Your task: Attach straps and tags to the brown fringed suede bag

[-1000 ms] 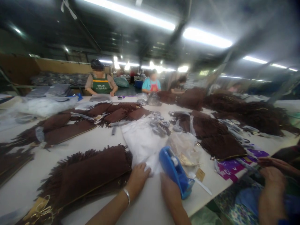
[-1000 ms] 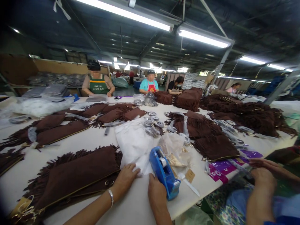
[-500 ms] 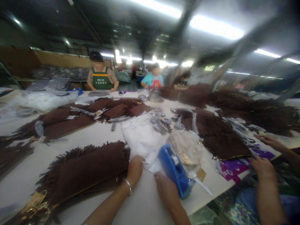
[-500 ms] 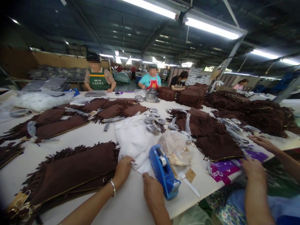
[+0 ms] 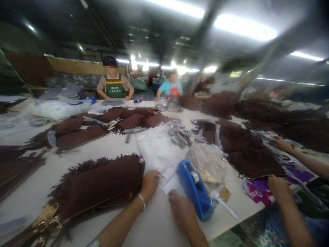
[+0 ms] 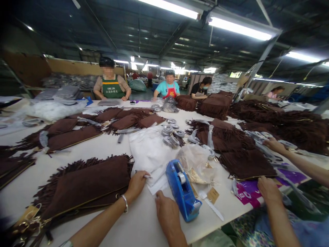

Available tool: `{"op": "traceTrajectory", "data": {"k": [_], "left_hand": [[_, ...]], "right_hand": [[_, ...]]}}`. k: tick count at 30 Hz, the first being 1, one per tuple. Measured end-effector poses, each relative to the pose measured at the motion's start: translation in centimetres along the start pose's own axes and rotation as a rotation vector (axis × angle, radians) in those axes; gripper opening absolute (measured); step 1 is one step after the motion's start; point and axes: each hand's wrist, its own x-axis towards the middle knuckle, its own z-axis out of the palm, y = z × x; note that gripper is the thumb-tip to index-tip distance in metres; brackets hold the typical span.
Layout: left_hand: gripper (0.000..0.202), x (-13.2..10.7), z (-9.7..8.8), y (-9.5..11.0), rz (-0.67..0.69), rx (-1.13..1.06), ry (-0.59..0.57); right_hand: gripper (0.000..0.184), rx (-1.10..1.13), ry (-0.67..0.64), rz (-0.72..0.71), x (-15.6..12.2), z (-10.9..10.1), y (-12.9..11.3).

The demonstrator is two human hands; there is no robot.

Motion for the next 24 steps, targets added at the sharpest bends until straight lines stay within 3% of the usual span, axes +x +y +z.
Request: {"op": "traceTrajectory", "data": {"k": [6,12,17,24], "left_hand": [[0.031,0.0,0.1,-0.1,0.011,-0.014,-0.01],[0.029,0.0,0.0,-0.1,0.001,-0.03,-0.014],[0.029,0.2,-0.1,-0.2,-0.039,-0.055,-0.007],[0.027,0.5,0.2,-0.9,-0.043,-0.095,-0.02]], "right_hand": [[0.036,-0.012,0.077,0.039,-0.2,0.0,0.3],[0.034,-0.136,0.112,-0.083,1.8,1.1,-1.6],[0.024,-0.289,0.186,-0.147,2.0,1.7,0.2],[0.018,-0.273,0.295,-0.171,1.4,2.4,2.1]]}}
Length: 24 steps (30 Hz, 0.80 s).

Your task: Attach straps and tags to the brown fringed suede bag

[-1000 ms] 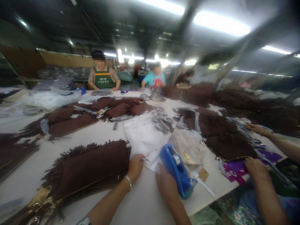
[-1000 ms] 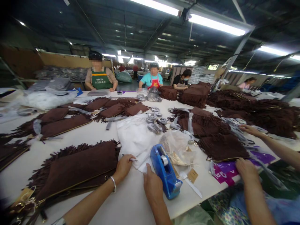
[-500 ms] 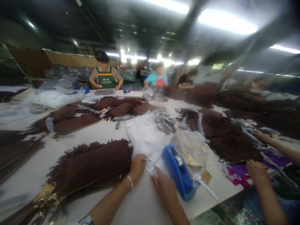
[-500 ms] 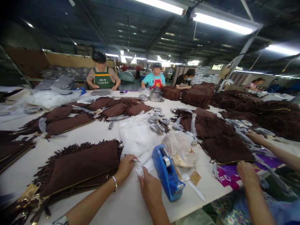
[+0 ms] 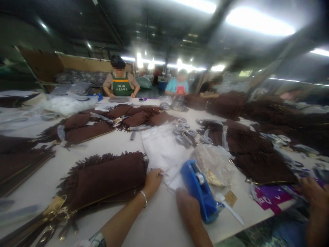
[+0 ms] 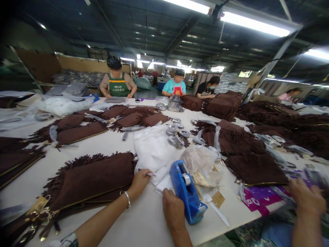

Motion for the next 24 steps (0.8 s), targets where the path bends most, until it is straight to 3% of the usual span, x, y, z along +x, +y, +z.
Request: {"op": "traceTrajectory", "data": {"k": [9,13,17,24], "left_hand": [[0.029,-1.1,-0.1,0.4,0.091,0.006,-0.023],[0.027,-1.5,-0.2,0.8,0.151,0.024,-0.044],[0.029,-2.1,-0.4,1.2,0.203,0.066,-0.069],[0.036,-2.9,-0.8,2.1,0.235,0.178,-0.099]], "right_hand": [[0.015,0.158,0.017,-0.001,0.0,-0.9,-0.2],[0.041,0.201,0.037,0.021,0.3,-0.9,-0.8],[0.023,0.162,0.015,-0.017,0.6,-0.7,-1.4],[0.026,0.289,0.071,0.029,0.5,-0.1,-0.7]]}}
